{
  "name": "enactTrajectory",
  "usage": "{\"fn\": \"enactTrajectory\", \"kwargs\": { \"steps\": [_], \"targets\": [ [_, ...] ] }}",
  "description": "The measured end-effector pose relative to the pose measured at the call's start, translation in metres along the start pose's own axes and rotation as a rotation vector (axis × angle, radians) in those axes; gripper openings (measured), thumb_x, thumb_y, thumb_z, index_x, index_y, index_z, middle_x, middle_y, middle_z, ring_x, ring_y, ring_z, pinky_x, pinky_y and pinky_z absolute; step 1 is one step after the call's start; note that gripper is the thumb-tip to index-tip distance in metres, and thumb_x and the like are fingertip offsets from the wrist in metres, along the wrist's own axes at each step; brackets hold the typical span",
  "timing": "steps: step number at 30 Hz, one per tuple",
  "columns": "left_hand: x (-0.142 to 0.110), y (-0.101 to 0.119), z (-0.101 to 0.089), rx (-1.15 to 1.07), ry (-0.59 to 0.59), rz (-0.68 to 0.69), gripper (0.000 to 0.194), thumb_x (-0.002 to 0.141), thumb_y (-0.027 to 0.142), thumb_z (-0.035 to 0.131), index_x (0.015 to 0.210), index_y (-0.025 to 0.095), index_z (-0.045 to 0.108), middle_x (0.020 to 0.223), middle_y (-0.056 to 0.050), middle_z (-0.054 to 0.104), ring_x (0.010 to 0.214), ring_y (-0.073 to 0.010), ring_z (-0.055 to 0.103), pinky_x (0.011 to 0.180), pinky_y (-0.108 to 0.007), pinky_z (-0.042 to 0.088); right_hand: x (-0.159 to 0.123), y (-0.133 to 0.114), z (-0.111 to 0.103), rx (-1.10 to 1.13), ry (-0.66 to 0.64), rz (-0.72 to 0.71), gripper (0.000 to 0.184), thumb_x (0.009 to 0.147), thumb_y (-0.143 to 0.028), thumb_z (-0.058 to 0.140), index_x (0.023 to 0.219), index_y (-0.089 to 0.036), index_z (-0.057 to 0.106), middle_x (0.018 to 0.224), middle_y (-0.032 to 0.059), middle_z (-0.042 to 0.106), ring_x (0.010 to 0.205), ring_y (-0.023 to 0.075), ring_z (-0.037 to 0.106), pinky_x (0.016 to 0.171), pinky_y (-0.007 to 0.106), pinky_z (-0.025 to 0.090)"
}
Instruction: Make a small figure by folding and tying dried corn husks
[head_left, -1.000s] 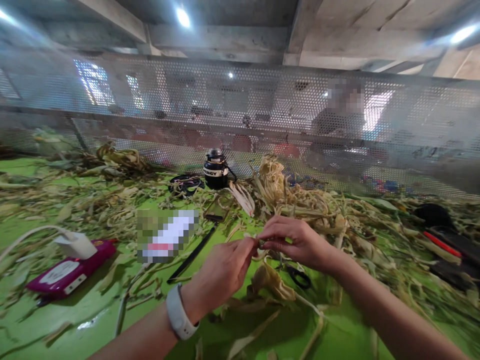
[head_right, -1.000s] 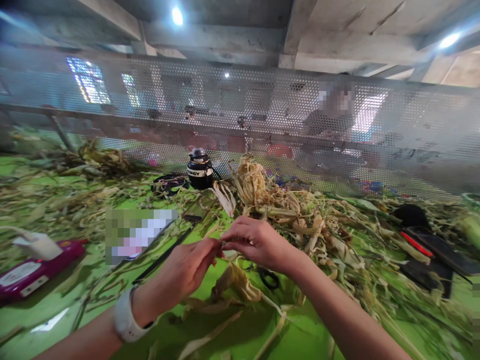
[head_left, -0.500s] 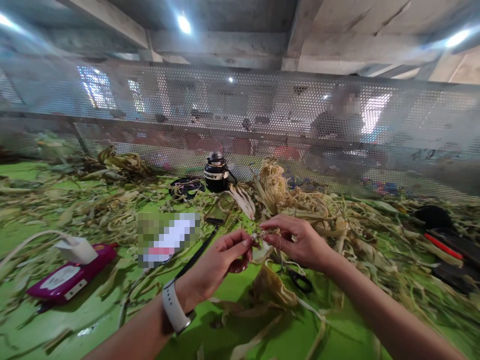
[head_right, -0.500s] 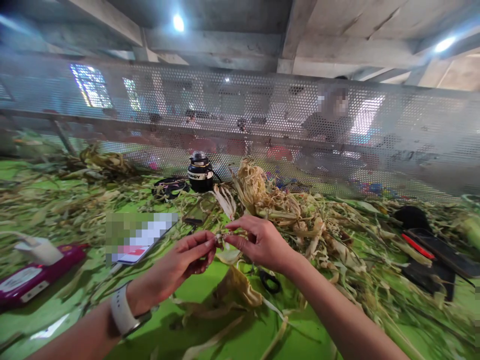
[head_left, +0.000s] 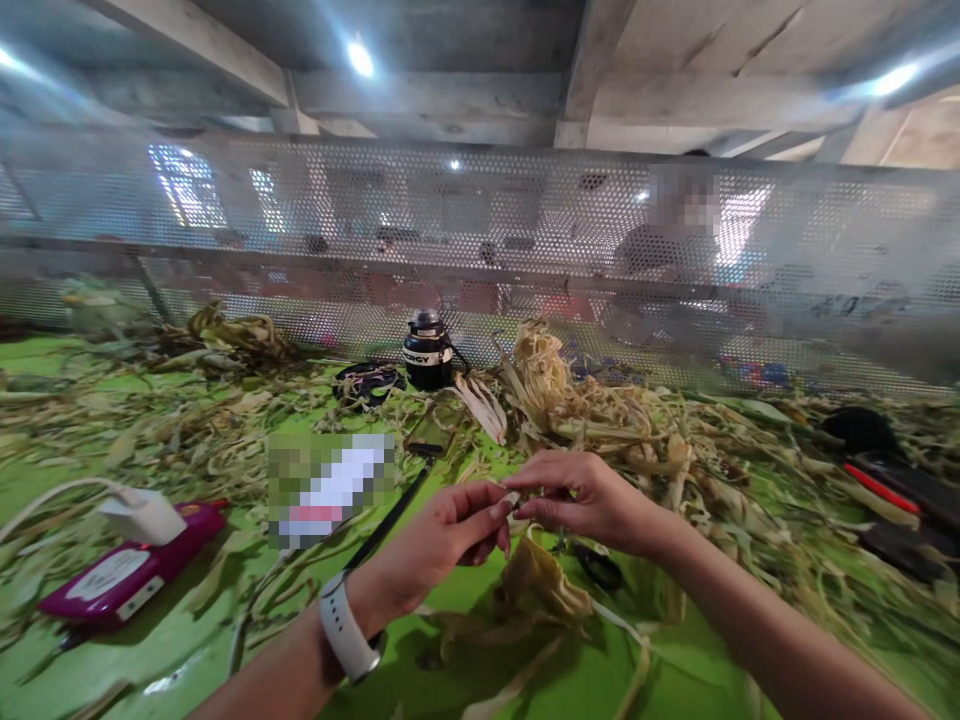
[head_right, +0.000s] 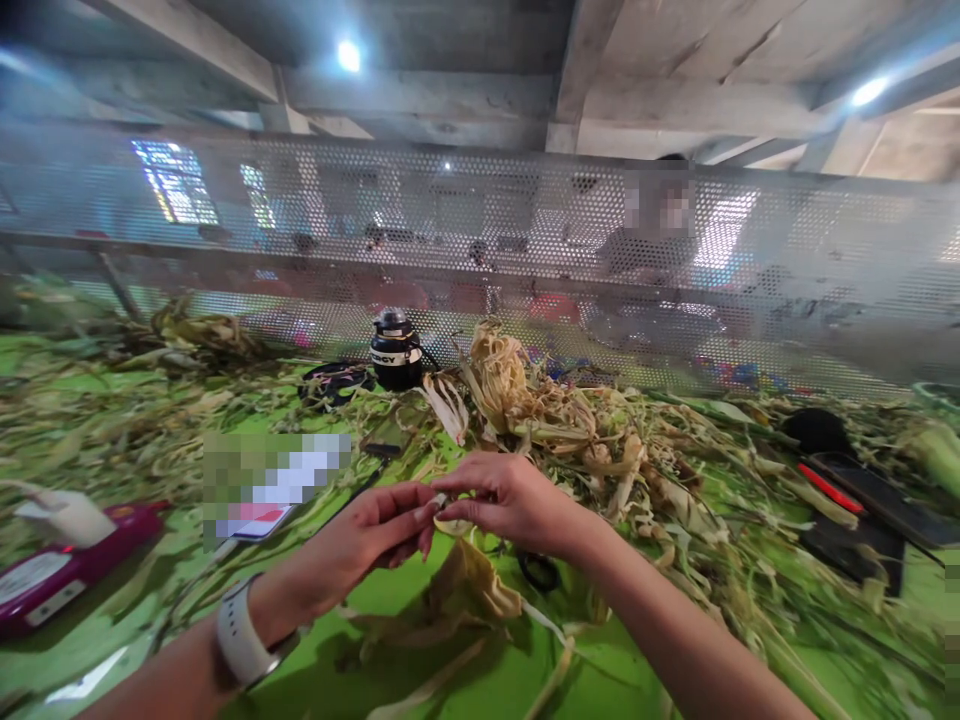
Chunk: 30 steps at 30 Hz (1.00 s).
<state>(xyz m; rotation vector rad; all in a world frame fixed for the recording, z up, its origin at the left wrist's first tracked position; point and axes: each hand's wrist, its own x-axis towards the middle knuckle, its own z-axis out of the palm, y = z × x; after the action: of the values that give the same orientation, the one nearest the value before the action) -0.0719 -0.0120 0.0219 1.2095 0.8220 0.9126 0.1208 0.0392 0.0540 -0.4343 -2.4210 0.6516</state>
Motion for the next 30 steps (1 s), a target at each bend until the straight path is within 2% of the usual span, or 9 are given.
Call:
{"fn": "enactTrajectory", "kwargs": {
  "steps": [2,5,9,14,16,19,21,26,30],
  "targets": [
    [0.000,-0.001,-0.001,-0.019,0.003,0.003,0.031,0.075,0.042,0.066,0.082,0.013,0.059,0.062,0.003,0.056,0.048,-0.0045,0.035,0.047,-0.021,0.022,0.000,0.000,0.000,0.039,0.019,0.017,0.029,0.083,-0.023,0.063,0.111,-0.017,0.066,0.088,0.0071,0.069,0.081,0.0141,0.062,0.074,0.026,0.049],
    [0.000,-0.003,-0.001,-0.065,0.014,0.012,0.029,0.077,0.041,0.065,0.085,0.014,0.059,0.060,0.003,0.055,0.049,-0.0048,0.033,0.047,-0.021,0.019,0.000,0.002,0.002,0.134,0.064,0.115,0.027,0.082,-0.027,0.063,0.107,-0.017,0.067,0.086,0.0053,0.067,0.072,0.0114,0.062,0.064,0.022,0.049],
    [0.000,-0.005,0.000,-0.073,0.032,0.043,0.027,0.080,0.041,0.061,0.079,0.014,0.058,0.059,0.003,0.053,0.049,-0.0053,0.032,0.048,-0.022,0.018,-0.001,0.004,0.007,0.225,0.098,0.201,0.027,0.080,-0.031,0.066,0.103,-0.017,0.068,0.086,0.0041,0.066,0.066,0.0093,0.060,0.057,0.019,0.049],
    [0.001,-0.004,0.000,-0.008,0.042,0.046,0.032,0.080,0.045,0.058,0.073,0.014,0.057,0.057,0.003,0.052,0.048,-0.0061,0.030,0.048,-0.023,0.018,0.000,0.005,0.008,0.180,0.115,0.165,0.026,0.080,-0.030,0.066,0.103,-0.017,0.068,0.087,0.0044,0.067,0.073,0.0113,0.062,0.062,0.021,0.050],
    [0.001,0.000,0.000,0.068,0.043,0.040,0.033,0.079,0.046,0.058,0.074,0.014,0.058,0.056,0.003,0.052,0.048,-0.0066,0.031,0.048,-0.023,0.019,0.001,0.005,0.007,0.124,0.101,0.107,0.025,0.081,-0.030,0.065,0.103,-0.017,0.068,0.087,0.0053,0.068,0.076,0.0129,0.063,0.067,0.024,0.051],
    [0.001,0.005,0.000,0.232,0.039,0.065,0.030,0.079,0.045,0.058,0.076,0.015,0.059,0.056,0.003,0.052,0.050,-0.0081,0.037,0.051,-0.023,0.026,0.001,0.005,0.007,0.016,0.058,-0.031,0.024,0.084,-0.026,0.062,0.106,-0.019,0.066,0.090,0.0068,0.070,0.085,0.0153,0.063,0.078,0.028,0.050],
    [0.001,0.006,0.000,0.315,0.039,0.108,0.026,0.081,0.041,0.056,0.077,0.016,0.059,0.058,0.004,0.051,0.055,-0.0099,0.043,0.056,-0.024,0.033,-0.001,0.007,0.009,-0.047,0.036,-0.080,0.026,0.086,-0.024,0.059,0.111,-0.019,0.064,0.094,0.0079,0.069,0.088,0.0159,0.062,0.079,0.029,0.050],
    [0.001,-0.003,-0.003,0.531,0.077,0.227,0.017,0.088,0.030,0.045,0.082,0.018,0.056,0.064,0.003,0.051,0.057,-0.0114,0.047,0.058,-0.025,0.039,-0.006,0.016,0.013,-0.175,-0.009,-0.073,0.028,0.089,-0.022,0.053,0.116,-0.019,0.061,0.102,0.0111,0.065,0.091,0.0166,0.063,0.078,0.028,0.051],
    [0.001,-0.005,-0.003,0.583,0.095,0.299,0.018,0.090,0.029,0.041,0.082,0.019,0.054,0.065,0.002,0.055,0.058,-0.0126,0.049,0.058,-0.025,0.040,-0.004,0.013,0.012,-0.114,0.058,-0.061,0.027,0.086,-0.023,0.058,0.113,-0.019,0.062,0.095,0.0092,0.068,0.088,0.0172,0.063,0.078,0.029,0.051]
  ]
}}
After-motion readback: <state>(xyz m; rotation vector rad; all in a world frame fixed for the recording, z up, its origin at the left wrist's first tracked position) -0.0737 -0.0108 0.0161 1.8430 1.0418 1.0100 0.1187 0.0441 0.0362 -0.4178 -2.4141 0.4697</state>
